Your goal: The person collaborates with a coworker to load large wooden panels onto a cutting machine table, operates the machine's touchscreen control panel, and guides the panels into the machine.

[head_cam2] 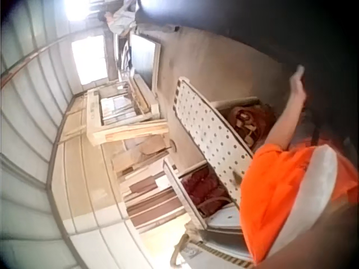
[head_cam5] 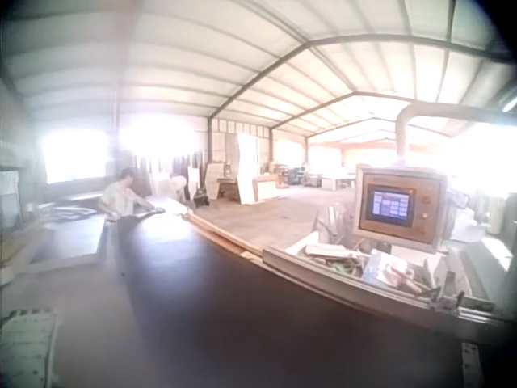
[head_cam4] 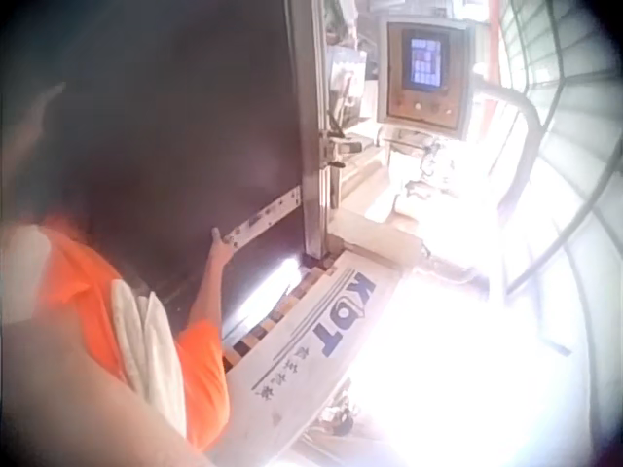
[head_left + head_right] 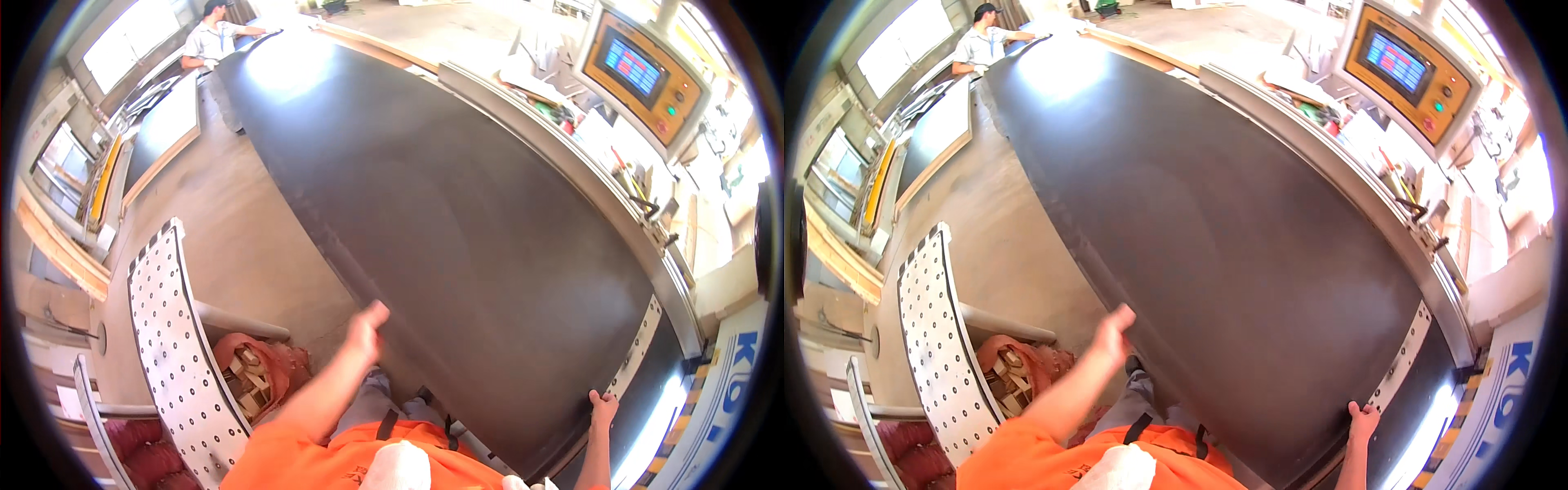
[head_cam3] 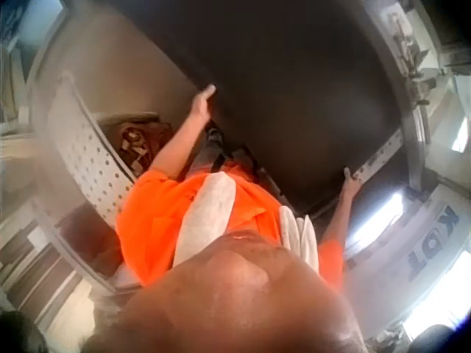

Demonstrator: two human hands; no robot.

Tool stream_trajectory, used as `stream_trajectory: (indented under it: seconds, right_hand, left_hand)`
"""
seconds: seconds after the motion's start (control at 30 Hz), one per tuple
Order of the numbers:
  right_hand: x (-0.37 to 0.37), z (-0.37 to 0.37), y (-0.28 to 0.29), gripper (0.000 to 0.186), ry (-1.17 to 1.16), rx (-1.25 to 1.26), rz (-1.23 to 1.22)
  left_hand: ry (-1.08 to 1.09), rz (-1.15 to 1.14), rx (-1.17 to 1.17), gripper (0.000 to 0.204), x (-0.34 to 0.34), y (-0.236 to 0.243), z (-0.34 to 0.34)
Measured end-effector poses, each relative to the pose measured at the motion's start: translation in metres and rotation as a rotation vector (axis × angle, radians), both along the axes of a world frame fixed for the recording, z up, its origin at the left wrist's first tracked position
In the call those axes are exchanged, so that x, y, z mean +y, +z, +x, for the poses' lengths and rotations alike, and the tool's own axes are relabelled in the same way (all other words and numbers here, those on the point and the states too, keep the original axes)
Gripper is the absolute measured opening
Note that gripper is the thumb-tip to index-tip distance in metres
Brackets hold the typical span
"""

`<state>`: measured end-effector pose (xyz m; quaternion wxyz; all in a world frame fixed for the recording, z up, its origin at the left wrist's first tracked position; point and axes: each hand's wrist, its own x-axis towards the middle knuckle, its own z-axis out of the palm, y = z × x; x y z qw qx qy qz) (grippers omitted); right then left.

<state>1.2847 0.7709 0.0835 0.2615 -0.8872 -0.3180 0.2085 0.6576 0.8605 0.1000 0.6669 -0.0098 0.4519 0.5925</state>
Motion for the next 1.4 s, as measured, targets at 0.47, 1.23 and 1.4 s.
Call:
stream_trajectory:
  seconds: [0.47, 1.23, 1.4]
  right_hand:
    - [0.221, -0.313, 0.036, 0.038, 0.283, 0.517, 0.156]
    - [0.497, -0.878, 0.064, 0.041, 0.139, 1.31, -0.259]
    - [0.49, -1.058, 0.069, 0.037, 0.116, 1.331, -0.514]
  left_hand:
    - [-0.046, -0.206, -0.313, 0.04, -0.052, 0.018, 0.001]
    - [0.57, -0.222, -0.04, 0.032, 0.093, 0.051, -0.548]
    - [0.599, -0.257, 0.127, 0.031, 0.083, 0.068, -0.731]
